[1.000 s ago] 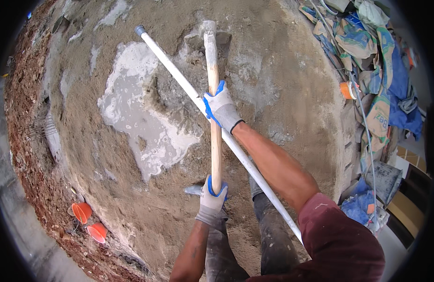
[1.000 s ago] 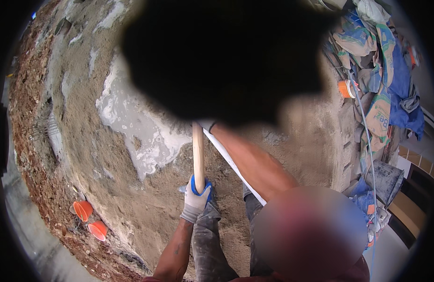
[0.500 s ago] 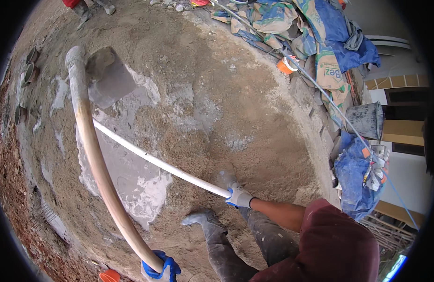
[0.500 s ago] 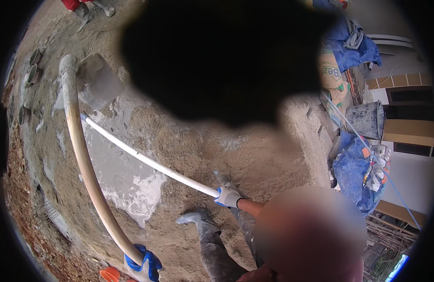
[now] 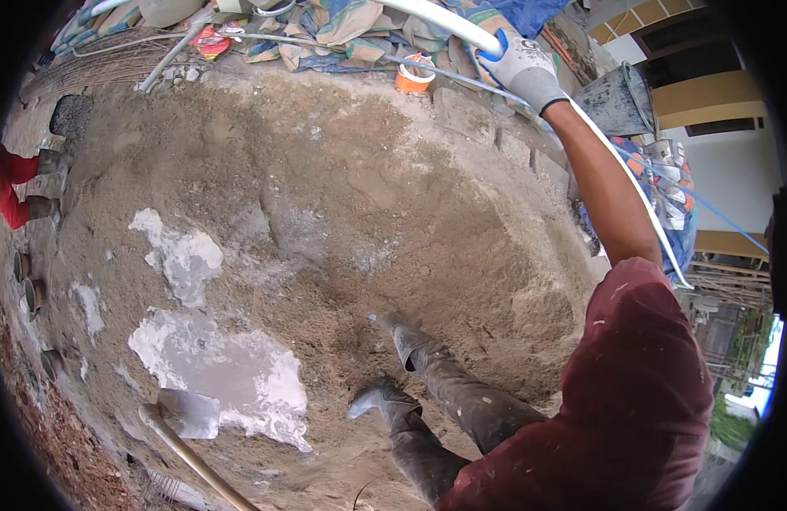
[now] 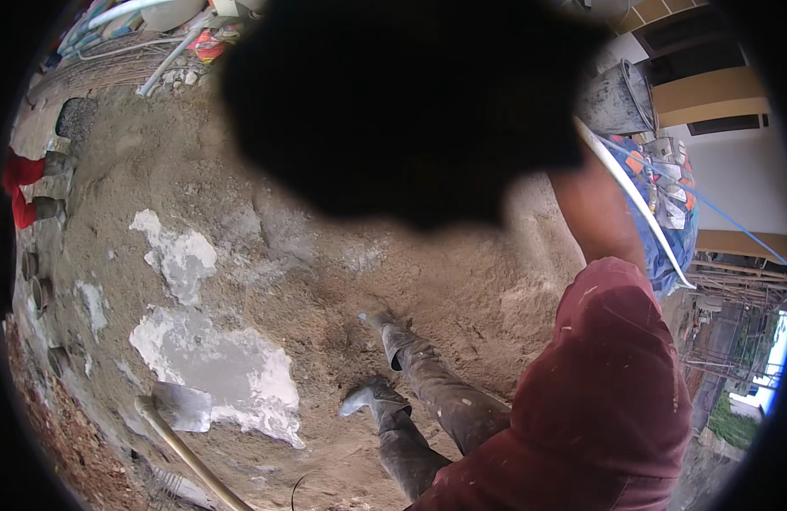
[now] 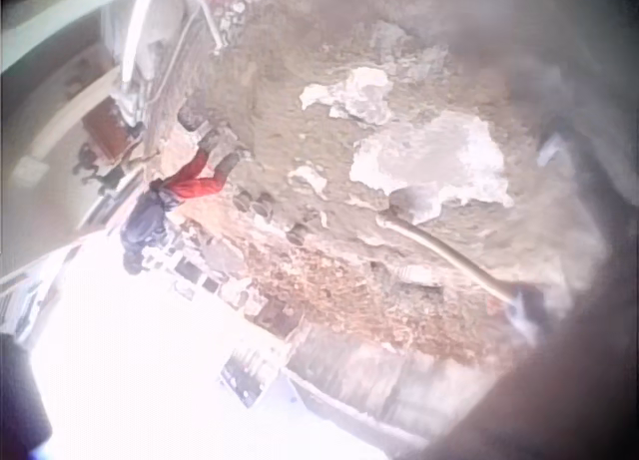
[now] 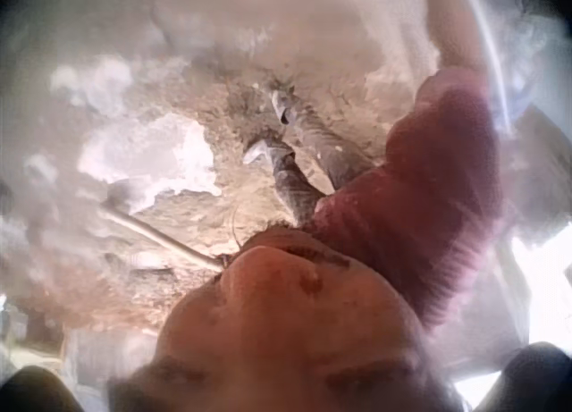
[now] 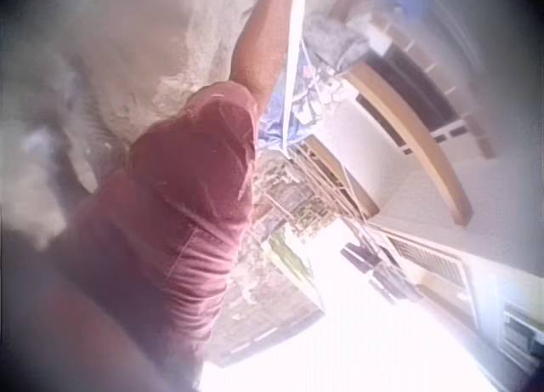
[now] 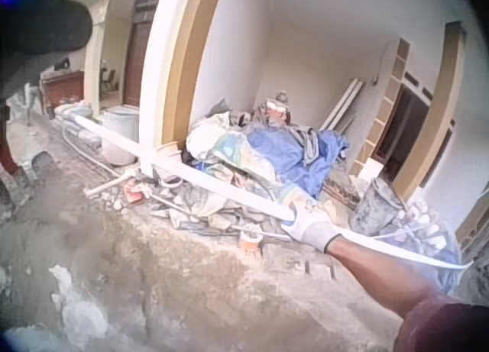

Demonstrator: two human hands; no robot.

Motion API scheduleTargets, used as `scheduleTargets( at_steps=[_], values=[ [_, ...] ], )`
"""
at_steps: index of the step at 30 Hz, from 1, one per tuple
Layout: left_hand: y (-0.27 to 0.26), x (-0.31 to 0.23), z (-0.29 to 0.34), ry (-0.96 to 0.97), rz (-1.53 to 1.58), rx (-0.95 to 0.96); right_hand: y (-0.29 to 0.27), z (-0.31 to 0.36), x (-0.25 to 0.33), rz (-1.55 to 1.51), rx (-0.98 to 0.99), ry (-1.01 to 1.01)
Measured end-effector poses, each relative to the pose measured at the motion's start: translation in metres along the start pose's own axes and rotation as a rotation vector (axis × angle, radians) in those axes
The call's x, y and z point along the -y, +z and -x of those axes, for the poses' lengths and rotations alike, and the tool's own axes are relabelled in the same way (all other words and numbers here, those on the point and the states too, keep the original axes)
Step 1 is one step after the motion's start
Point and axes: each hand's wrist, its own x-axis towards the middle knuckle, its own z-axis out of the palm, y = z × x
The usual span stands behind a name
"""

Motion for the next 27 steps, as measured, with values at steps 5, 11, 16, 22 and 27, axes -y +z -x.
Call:
scheduleTargets(
  at_steps=[5,11,16,22,27],
  values=[
    [0.034,0.004,-0.016,-0.022,0.038,0.024,0.092,-0.076,-0.067,0.256,0.074,0.233],
    [0.046,0.004,-0.021,-0.038,0.012,-0.014,0.163,-0.104,-0.07,0.353,0.111,0.125],
    [0.059,0.0,-0.034,-0.063,0.011,-0.004,0.164,-0.134,-0.076,0.206,0.111,0.358],
    [0.095,-0.002,-0.061,-0.065,-0.001,0.092,0.112,-0.162,-0.155,0.285,-0.184,0.411],
    [0.088,-0.016,-0.066,-0.141,-0.181,0.159,-0.01,-0.098,-0.124,0.447,-0.187,-0.088]
  ],
)
